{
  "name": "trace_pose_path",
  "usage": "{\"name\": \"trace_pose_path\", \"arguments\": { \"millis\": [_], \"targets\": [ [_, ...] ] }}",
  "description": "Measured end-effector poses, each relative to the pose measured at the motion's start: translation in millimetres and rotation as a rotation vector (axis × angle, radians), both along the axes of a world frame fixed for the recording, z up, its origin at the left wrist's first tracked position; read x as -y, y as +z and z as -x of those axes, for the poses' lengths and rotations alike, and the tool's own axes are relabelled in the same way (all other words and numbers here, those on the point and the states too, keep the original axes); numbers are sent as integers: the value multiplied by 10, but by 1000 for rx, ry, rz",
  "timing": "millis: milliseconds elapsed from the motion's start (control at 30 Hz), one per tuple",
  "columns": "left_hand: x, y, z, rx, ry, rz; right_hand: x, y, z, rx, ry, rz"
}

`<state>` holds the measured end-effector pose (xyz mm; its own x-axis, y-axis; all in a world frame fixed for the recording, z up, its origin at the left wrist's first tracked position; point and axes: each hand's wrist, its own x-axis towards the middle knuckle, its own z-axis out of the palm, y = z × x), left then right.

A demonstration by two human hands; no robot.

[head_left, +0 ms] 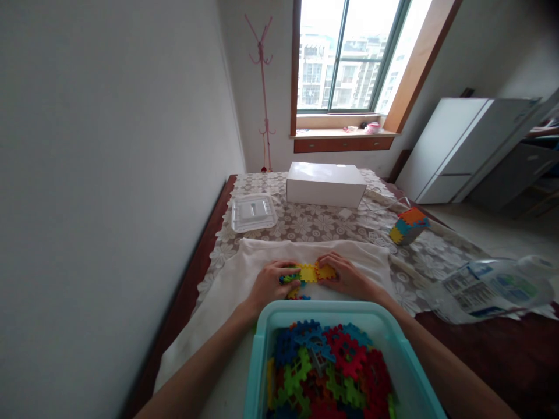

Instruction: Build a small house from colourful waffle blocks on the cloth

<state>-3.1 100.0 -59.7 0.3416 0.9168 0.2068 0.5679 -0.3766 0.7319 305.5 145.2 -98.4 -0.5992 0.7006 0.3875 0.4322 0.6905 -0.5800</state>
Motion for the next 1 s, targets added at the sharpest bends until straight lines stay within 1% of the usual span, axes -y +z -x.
{"name": "trace_pose_path", "arguments": {
  "millis": [133, 333, 533, 633, 767, 833, 900, 1000],
  "targets": [
    [18, 4, -9, -32, 16, -26, 2, 50, -11, 61, 4, 31],
    [25, -5, -4, -102, -2, -55, -3, 91, -7, 83, 35, 77],
    [13, -21, -10, -111, -9, -62, 23, 154, 16, 122, 36, 97],
    [18, -19, -13, -108, -8, -68, 44, 207, 5, 141, 53, 89],
    [25, -16, -17, -105, 0, -68, 68, 253, 13, 139, 90, 27],
    [25, -16, -18, -108, 0, -67, 72, 242, 35, 149, 107, 2],
    [22, -16, -17, -115, 0, -71, 58, 197, 51, 125, 101, 10],
    [12, -17, -14, -118, -6, -82, -25, 98, 1, -35, 34, 74]
  ]
}}
